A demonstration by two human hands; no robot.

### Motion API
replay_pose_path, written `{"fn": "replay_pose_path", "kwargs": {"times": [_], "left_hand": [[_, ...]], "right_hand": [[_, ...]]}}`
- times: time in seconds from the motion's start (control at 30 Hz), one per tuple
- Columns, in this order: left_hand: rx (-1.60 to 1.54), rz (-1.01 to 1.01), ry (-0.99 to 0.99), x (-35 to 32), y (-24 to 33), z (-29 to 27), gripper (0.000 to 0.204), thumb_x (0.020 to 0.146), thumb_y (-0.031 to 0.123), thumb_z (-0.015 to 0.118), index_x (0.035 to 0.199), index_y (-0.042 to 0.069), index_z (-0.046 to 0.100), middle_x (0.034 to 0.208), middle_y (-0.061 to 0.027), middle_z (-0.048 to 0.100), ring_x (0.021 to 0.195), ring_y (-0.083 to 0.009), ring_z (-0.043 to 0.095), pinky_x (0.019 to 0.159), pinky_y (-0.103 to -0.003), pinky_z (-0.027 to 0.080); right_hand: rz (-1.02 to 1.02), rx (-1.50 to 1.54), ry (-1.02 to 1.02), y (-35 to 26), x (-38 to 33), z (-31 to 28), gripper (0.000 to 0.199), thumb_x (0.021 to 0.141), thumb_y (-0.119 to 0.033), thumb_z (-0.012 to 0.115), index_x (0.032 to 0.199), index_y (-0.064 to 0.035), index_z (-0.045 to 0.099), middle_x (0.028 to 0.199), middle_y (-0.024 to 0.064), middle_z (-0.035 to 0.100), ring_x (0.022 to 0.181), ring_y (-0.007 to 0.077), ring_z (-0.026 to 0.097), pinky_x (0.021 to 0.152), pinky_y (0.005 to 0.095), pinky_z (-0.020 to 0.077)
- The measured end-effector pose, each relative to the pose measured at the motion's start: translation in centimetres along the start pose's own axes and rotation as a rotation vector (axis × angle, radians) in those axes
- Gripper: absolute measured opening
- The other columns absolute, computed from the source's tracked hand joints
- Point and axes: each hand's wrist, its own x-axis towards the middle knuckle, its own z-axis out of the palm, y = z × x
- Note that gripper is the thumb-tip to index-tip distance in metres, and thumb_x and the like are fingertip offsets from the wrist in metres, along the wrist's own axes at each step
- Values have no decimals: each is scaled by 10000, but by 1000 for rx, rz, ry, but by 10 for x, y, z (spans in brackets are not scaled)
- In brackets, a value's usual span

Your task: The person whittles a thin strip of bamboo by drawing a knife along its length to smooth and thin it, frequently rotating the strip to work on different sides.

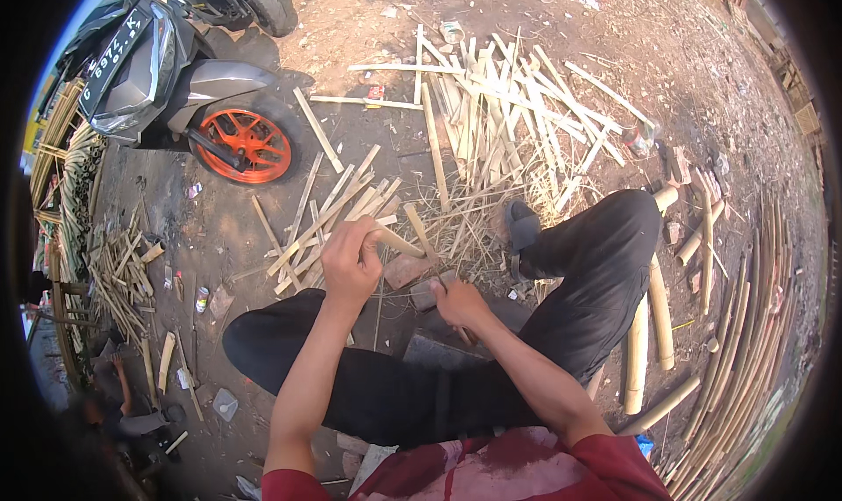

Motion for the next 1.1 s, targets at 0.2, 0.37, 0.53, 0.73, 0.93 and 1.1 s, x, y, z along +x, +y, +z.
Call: {"fn": "replay_pose_path", "kwargs": {"times": [0.2, 0.37, 0.53, 0.73, 0.93, 1.1], "left_hand": [[-43, 94, 8, -9, 5, 13, 233, 827, -47, 707, 1050, -35, 644, 854, -173, 673, 761, -354, 660, 656, -435, 521], [-33, 186, -40, -9, 17, 7, 249, 794, -61, 708, 1032, -20, 644, 868, -160, 676, 756, -348, 660, 668, -428, 534], [34, 109, -142, -24, -12, 24, 330, 731, -98, 652, 1047, -1, 654, 911, -150, 686, 805, -350, 677, 703, -432, 554], [-4, 31, -156, -37, -14, 31, 373, 716, -101, 626, 1072, 5, 667, 925, -163, 688, 866, -355, 688, 739, -430, 560], [142, 15, -52, -14, -29, 10, 198, 856, 3, 672, 1053, 5, 659, 928, -154, 692, 878, -364, 615, 765, -454, 512], [153, -53, 73, 9, -50, 26, 127, 923, 50, 650, 1038, -4, 647, 945, -181, 692, 895, -395, 650, 775, -462, 511]], "right_hand": [[-167, -314, 89, 44, 37, 6, 656, 1045, -478, 484, 694, 50, 652, 558, 160, 643, 528, 293, 685, 606, 426, 568], [-211, -207, -20, 14, 54, 3, 667, 1038, -498, 479, 690, 39, 666, 527, 161, 624, 547, 299, 692, 648, 435, 569], [-62, -81, -28, 21, 76, 16, 576, 1031, -414, 468, 943, 116, 677, 728, 263, 693, 626, 369, 710, 652, 475, 573], [36, 100, -216, -33, 82, -11, 443, 1043, -318, 456, 1063, 91, 625, 664, 176, 629, 541, 265, 639, 497, 407, 510], [-248, -75, -67, -93, -3, -45, 481, 1035, -378, 507, 998, 67, 685, 838, 267, 704, 822, 438, 705, 778, 498, 542], [-331, -47, 260, -20, 31, -18, 646, 1023, -512, 517, 861, 99, 649, 790, 319, 668, 817, 477, 687, 767, 523, 517]]}}
